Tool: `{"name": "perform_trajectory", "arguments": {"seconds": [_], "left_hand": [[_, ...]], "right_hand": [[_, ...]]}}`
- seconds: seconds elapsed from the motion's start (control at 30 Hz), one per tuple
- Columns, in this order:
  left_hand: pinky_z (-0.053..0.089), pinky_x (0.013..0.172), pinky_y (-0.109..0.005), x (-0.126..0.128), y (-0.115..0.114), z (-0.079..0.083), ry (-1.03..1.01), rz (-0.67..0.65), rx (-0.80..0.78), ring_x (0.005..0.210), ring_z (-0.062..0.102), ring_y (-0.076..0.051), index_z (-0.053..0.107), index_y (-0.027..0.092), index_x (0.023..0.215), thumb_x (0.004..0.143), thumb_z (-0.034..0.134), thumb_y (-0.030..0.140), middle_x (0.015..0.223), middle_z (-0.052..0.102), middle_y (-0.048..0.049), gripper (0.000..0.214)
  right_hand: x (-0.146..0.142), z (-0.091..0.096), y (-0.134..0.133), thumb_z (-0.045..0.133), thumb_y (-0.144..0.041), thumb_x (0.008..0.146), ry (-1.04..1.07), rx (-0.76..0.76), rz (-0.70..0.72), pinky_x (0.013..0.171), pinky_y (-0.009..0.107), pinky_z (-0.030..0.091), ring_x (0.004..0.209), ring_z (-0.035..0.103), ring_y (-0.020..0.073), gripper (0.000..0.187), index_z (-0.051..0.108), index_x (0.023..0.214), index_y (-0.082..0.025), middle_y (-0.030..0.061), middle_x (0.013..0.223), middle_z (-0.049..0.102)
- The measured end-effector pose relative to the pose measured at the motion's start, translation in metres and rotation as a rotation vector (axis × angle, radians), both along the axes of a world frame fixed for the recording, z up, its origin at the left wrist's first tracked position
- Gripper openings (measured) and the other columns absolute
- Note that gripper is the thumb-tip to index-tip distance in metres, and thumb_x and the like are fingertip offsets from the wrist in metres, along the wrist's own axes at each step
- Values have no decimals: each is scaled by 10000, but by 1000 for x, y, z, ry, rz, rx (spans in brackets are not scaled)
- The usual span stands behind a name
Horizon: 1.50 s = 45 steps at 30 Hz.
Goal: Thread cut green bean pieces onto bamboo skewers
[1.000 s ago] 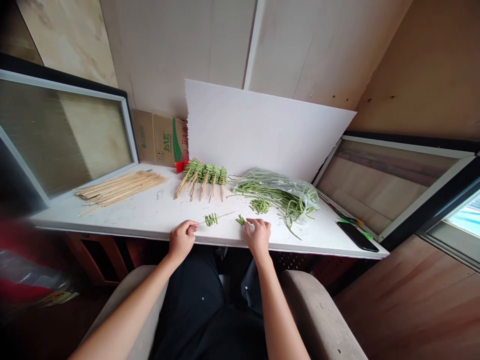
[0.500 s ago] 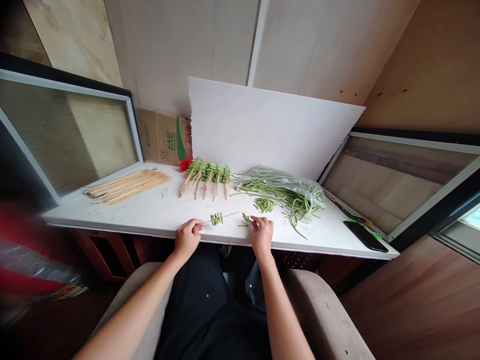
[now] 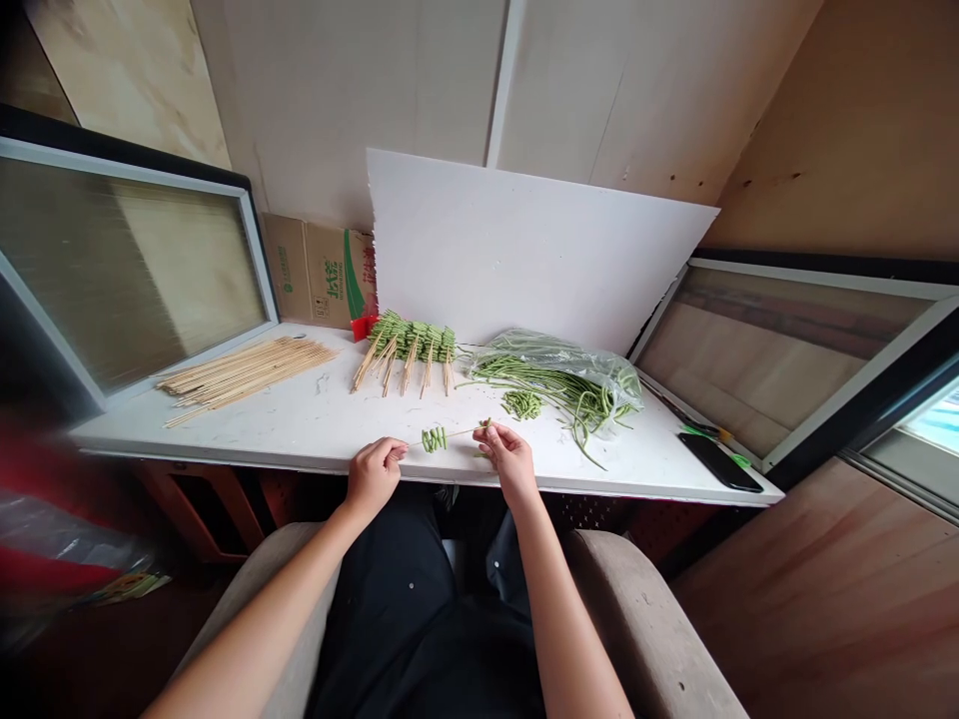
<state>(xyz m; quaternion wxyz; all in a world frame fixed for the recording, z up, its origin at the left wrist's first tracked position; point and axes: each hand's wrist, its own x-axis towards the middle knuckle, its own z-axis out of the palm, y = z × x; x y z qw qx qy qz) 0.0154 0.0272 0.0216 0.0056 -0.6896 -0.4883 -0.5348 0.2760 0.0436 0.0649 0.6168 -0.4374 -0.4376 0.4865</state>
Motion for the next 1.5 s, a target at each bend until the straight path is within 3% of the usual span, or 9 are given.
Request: {"name": "perform_trajectory", "arguments": {"seconds": [0.7,1.23,1.5], "left_hand": [[541,712,-292,0,-1,2,-4,0,5,763,737,-195,720,222,859,910,516,45,805,779,-23,275],[561,708,-286,0,-1,2,-13,-15,-10,772,754,-192,721,223,837,759,472,-60,805,791,-9,385],[556,679,-274,-1,1,2,-76,-27,-11,741,753,-185,721,224,833,761,473,-52,780,782,-5,379]], "right_hand": [[0,5,-5,885,-572,720,-9,-8,26,703,278,555,964,724,217,443,804,984,-225,62,1013,789],[-2,12,-11,893,-552,696,-55,14,6,633,276,516,799,680,188,390,819,848,-200,46,835,747],[0,14,-10,916,-508,685,-34,-29,-36,627,256,515,861,669,180,397,833,949,-223,50,957,755]]}}
